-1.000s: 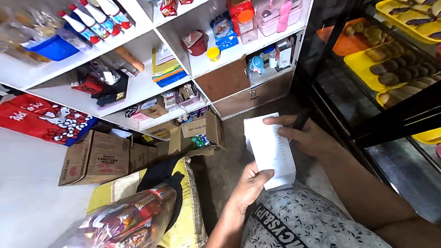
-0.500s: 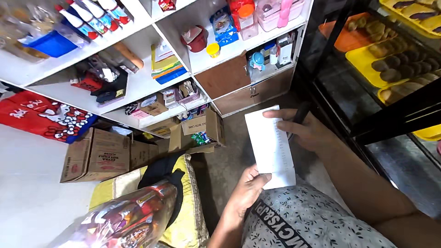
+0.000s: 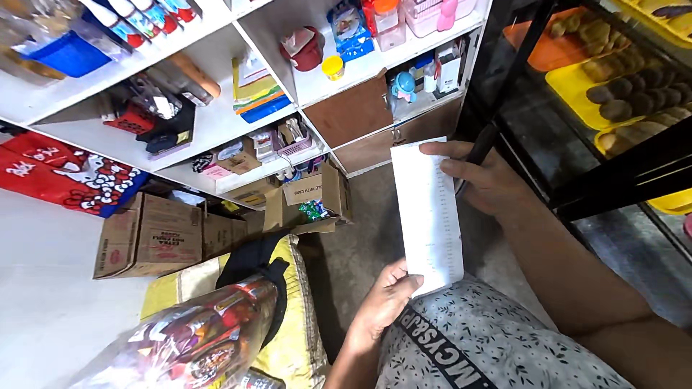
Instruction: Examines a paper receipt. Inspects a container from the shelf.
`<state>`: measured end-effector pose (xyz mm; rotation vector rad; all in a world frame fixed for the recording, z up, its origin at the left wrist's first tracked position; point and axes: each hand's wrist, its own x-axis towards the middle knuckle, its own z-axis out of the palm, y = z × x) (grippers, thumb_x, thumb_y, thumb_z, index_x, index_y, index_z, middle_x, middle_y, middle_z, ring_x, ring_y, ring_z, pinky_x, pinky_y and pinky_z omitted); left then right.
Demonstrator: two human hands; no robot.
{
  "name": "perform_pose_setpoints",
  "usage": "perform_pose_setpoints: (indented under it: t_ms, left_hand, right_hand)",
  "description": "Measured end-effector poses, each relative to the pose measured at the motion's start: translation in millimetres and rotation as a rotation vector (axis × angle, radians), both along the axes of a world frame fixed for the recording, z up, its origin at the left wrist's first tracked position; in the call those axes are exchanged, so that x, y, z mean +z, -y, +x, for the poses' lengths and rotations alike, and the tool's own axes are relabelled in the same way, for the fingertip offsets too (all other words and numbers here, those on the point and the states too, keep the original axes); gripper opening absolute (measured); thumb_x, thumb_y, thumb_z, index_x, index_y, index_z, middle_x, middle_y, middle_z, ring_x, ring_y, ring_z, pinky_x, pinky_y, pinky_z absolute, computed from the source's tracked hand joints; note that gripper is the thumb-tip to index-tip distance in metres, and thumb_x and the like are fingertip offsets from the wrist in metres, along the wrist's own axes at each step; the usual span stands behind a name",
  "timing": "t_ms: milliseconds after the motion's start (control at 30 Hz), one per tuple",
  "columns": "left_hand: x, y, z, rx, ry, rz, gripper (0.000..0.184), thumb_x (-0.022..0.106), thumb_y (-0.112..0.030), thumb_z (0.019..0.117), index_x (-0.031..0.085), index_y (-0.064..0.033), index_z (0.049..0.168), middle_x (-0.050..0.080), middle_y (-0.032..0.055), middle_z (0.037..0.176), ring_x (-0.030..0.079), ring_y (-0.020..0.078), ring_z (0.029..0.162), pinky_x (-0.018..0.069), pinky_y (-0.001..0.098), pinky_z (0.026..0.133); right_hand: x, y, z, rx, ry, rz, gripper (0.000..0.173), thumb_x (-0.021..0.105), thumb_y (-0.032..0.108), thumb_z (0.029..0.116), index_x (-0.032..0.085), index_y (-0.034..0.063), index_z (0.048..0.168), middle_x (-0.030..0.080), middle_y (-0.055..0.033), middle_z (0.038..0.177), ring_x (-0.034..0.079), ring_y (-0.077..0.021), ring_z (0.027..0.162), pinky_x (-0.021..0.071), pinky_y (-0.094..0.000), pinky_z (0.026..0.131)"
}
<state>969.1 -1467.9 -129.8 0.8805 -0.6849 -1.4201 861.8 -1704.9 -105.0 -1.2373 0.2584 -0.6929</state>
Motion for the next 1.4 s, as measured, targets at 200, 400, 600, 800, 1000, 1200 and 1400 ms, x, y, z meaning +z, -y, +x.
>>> perform_pose_setpoints:
  t_ms: [200, 400, 600, 800, 1000, 1200, 1400]
  left_hand:
    - [1, -1, 0, 0.012, -0.004, -0.010, 0.029, 0.051, 0.000, 0.0998, 0.069, -0.0101, 0.119, 0.075, -0.0014, 0.112, 0.070, 0.0082, 0.104, 0.0566, 0.0325, 0.096]
    - [0, 0, 0, 0.017, -0.005, -0.005, 0.029, 0.051, 0.001, 0.0997, 0.069, -0.0097, 0.120, 0.075, -0.0017, 0.112, 0.070, 0.0083, 0.104, 0.0565, 0.0327, 0.096]
    - [-2, 2, 0, 0.016, -0.007, 0.011, 0.029, 0.049, -0.002, 0.1003, 0.069, -0.0104, 0.119, 0.074, -0.0019, 0.112, 0.070, 0.0089, 0.103, 0.0574, 0.0333, 0.095]
    - [-3, 3, 0, 0.009, -0.039, 0.030, 0.029, 0.049, -0.003, 0.1006, 0.069, -0.0101, 0.121, 0.075, -0.0001, 0.112, 0.071, 0.0102, 0.102, 0.0582, 0.0340, 0.093]
    - [-4, 2, -1, 0.013, -0.044, 0.033, 0.031, 0.048, -0.001, 0.0996, 0.069, -0.0091, 0.121, 0.074, -0.0001, 0.113, 0.071, 0.0106, 0.103, 0.0583, 0.0344, 0.094]
    - [-8, -1, 0, -0.001, -0.051, 0.024, 0.031, 0.049, -0.001, 0.0988, 0.067, -0.0074, 0.123, 0.073, 0.0010, 0.115, 0.071, 0.0115, 0.104, 0.0576, 0.0357, 0.095]
    - [-13, -2, 1, -0.007, -0.044, 0.010, 0.030, 0.050, -0.003, 0.0994, 0.067, -0.0076, 0.124, 0.073, 0.0005, 0.116, 0.069, 0.0105, 0.106, 0.0560, 0.0346, 0.097]
  right_hand:
    - [-4, 1, 5, 0.015, 0.002, 0.028, 0.033, 0.053, 0.007, 0.0989, 0.066, 0.0018, 0.129, 0.072, -0.0050, 0.116, 0.070, -0.0105, 0.098, 0.0599, -0.0288, 0.088]
    - [-6, 2, 7, -0.004, -0.027, 0.029, 0.034, 0.054, 0.008, 0.0978, 0.066, 0.0026, 0.129, 0.072, -0.0050, 0.115, 0.070, -0.0107, 0.098, 0.0596, -0.0291, 0.087]
    - [-6, 7, 7, -0.029, -0.050, 0.037, 0.033, 0.052, 0.007, 0.0998, 0.066, 0.0024, 0.129, 0.072, -0.0044, 0.114, 0.069, -0.0103, 0.097, 0.0597, -0.0288, 0.087]
    - [-7, 20, 8, -0.034, -0.021, 0.035, 0.033, 0.051, 0.008, 0.1006, 0.064, 0.0008, 0.131, 0.071, -0.0062, 0.115, 0.069, -0.0111, 0.097, 0.0592, -0.0286, 0.086]
    - [-8, 29, 10, -0.055, 0.007, 0.057, 0.034, 0.052, 0.006, 0.0999, 0.063, -0.0006, 0.131, 0.071, -0.0079, 0.117, 0.070, -0.0135, 0.100, 0.0599, -0.0310, 0.088]
    - [-8, 38, 12, -0.074, -0.009, 0.084, 0.035, 0.052, 0.006, 0.1003, 0.061, -0.0008, 0.133, 0.071, -0.0093, 0.116, 0.070, -0.0149, 0.099, 0.0602, -0.0317, 0.087]
    - [-7, 48, 15, -0.118, -0.024, 0.072, 0.035, 0.052, 0.006, 0.0988, 0.063, -0.0005, 0.131, 0.070, -0.0092, 0.119, 0.070, -0.0151, 0.102, 0.0595, -0.0318, 0.089]
